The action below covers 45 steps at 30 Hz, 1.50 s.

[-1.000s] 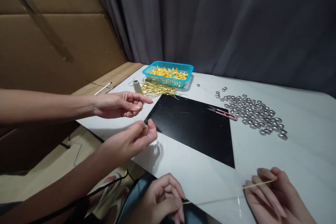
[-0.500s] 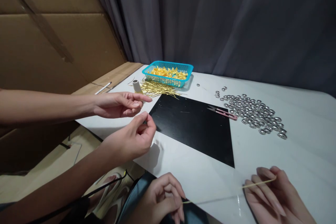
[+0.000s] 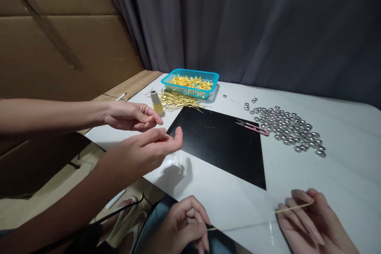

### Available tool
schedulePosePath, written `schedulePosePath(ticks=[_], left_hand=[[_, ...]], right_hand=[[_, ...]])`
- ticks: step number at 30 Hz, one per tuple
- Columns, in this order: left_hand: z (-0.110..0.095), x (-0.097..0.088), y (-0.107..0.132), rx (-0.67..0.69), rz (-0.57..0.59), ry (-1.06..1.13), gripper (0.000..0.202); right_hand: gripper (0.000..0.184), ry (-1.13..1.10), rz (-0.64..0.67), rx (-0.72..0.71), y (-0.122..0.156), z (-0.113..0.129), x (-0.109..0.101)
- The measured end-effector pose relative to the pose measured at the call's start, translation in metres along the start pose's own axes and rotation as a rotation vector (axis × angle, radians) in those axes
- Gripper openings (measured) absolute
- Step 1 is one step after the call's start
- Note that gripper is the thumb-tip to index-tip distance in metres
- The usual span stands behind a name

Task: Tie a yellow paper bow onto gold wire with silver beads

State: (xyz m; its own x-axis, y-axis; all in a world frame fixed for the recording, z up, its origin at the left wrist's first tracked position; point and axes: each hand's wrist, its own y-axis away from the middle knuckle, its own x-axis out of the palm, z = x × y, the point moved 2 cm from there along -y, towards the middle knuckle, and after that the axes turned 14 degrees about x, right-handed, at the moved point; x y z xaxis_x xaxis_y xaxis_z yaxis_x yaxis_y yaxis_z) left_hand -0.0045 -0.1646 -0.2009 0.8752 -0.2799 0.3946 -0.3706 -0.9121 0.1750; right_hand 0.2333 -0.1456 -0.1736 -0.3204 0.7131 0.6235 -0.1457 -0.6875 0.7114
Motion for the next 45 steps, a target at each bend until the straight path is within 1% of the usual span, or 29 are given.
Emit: schedulePosePath(ticks=[3,7,10,13,18,29,39,45], left_hand=[[0.010,0.005,0.006,-0.008,-0.011,0.023,0.028],[0.016,0.006,0.007,0.025,-0.050,0.041,0.033],[0.015,0.006,0.008,0.015,-0.062,0.040,0.031],[0.013,0.007,0.008,0.010,-0.068,0.039,0.030],[0.013,0.007,0.008,0.009,-0.071,0.038,0.032],[0.012,0.008,0.009,0.016,-0.080,0.051,0.033],[0.010,0.009,0.009,0.013,-0.096,0.066,0.036],[0.011,0.008,0.009,0.006,-0.100,0.058,0.035]], right_hand=[[0.016,0.013,0.016,-0.009,-0.001,0.000,0.000],[0.018,0.044,0.052,-0.009,-0.003,0.001,-0.005],[0.020,0.076,0.092,-0.018,-0.004,0.002,-0.009],[0.021,0.106,0.109,-0.029,-0.003,0.002,-0.007],[0.020,0.095,0.084,-0.027,-0.003,0.000,-0.004],[0.018,0.050,0.038,-0.006,-0.003,0.001,-0.006],[0.020,0.065,0.063,-0.023,-0.003,0.001,-0.004],[0.021,0.099,0.070,-0.033,-0.005,0.001,-0.007]])
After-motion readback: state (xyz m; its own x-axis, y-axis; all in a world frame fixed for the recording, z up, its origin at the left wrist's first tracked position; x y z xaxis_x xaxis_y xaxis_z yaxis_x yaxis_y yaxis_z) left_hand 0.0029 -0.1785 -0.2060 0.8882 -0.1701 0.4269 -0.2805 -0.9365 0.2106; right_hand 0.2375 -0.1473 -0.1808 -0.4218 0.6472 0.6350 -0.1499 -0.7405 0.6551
